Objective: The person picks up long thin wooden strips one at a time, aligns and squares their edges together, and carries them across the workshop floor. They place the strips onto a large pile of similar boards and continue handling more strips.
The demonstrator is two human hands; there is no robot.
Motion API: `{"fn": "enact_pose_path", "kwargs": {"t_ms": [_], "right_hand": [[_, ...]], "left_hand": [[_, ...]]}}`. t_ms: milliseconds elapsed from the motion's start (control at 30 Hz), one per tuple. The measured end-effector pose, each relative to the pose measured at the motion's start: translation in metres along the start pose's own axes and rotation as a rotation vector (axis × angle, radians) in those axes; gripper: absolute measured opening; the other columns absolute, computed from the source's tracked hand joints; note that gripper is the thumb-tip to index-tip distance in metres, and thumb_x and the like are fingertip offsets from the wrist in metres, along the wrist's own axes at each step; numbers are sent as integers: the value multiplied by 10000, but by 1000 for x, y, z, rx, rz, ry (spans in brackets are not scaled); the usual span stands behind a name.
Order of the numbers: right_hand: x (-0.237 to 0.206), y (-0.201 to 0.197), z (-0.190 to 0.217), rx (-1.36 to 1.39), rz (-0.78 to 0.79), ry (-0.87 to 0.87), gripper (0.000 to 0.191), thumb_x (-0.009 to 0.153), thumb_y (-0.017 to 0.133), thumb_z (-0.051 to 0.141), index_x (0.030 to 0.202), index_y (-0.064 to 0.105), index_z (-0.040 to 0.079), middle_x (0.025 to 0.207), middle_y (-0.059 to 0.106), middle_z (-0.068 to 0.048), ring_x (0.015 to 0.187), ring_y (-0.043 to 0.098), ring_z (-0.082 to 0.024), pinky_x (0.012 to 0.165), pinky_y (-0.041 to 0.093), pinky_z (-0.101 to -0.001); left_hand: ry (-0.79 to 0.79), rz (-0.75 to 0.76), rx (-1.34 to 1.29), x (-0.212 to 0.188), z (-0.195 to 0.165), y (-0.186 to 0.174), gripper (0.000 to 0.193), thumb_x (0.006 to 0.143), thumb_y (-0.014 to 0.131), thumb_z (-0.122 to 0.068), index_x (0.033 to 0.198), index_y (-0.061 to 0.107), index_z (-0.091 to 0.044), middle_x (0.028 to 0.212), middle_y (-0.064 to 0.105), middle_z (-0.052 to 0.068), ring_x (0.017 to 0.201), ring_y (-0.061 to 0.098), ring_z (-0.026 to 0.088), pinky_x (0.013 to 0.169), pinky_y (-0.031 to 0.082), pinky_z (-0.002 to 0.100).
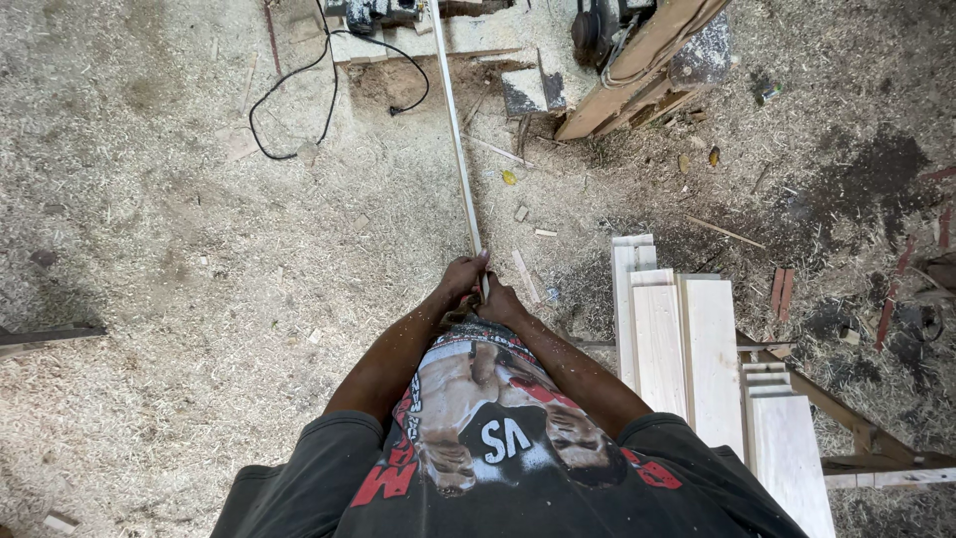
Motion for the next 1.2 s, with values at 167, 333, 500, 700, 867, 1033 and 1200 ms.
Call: {"fn": "enact_pose_path", "kwargs": {"t_ms": [167, 333, 500, 700, 867, 1033, 1200], "right_hand": [[5, -6, 2, 4, 14, 51, 841, 820, 748, 345, 1485, 340, 31, 1179, 691, -283, 1098, 695, -439, 964, 556, -459], [13, -11, 7, 20, 11, 19, 817, 812, 738, 327, 1473, 353, 43, 1172, 698, -285, 1109, 693, -441, 968, 558, -462], [25, -14, 6, -25, 5, 35, 819, 817, 743, 353, 1471, 362, 43, 1172, 688, -306, 1095, 675, -478, 973, 546, -490], [36, -19, 15, -50, 8, 6, 876, 798, 744, 384, 1477, 327, 18, 1147, 700, -311, 1082, 695, -467, 959, 562, -486], [41, -27, 24, -26, 15, 17, 870, 797, 748, 392, 1476, 336, 37, 1168, 690, -302, 1090, 685, -471, 967, 548, -490], [47, -32, 29, -60, 17, 30, 869, 818, 746, 397, 1483, 326, 28, 1185, 681, -313, 1107, 674, -484, 975, 543, -502], [55, -34, 31, -34, 46, 62, 898, 796, 758, 404, 1478, 306, 35, 1172, 687, -308, 1099, 686, -469, 993, 548, -481]], "left_hand": [[3, -2, 16, 6, -7, -2, 668, 948, 623, -583, 1142, 658, 56, 974, 704, 142, 823, 671, 211, 718, 570, 339], [-8, 1, 15, 12, -14, -4, 658, 948, 619, -585, 1120, 657, 49, 948, 701, 135, 809, 665, 210, 712, 566, 338], [7, -6, 23, 19, -22, -9, 657, 949, 619, -586, 1113, 660, 49, 937, 699, 127, 794, 656, 200, 701, 561, 330], [17, -1, 31, 25, -32, -12, 672, 944, 608, -611, 1113, 673, 35, 923, 702, 120, 781, 652, 194, 681, 550, 322], [14, -24, 50, 28, -41, -16, 667, 932, 605, -618, 1100, 682, 23, 921, 711, 112, 776, 665, 181, 661, 558, 308], [29, -53, 60, 31, -52, -20, 670, 939, 633, -607, 1055, 692, 50, 849, 693, 119, 686, 629, 179, 580, 523, 305], [28, -55, 57, 35, -59, -23, 665, 937, 646, -601, 1047, 696, 53, 829, 676, 102, 664, 607, 162, 569, 510, 302]]}}
Point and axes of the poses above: each hand's wrist, its own x-axis towards the middle knuckle, its own y-axis out of the palm, z = x × y, the point moved 9 cm from there along x, towards the middle knuckle
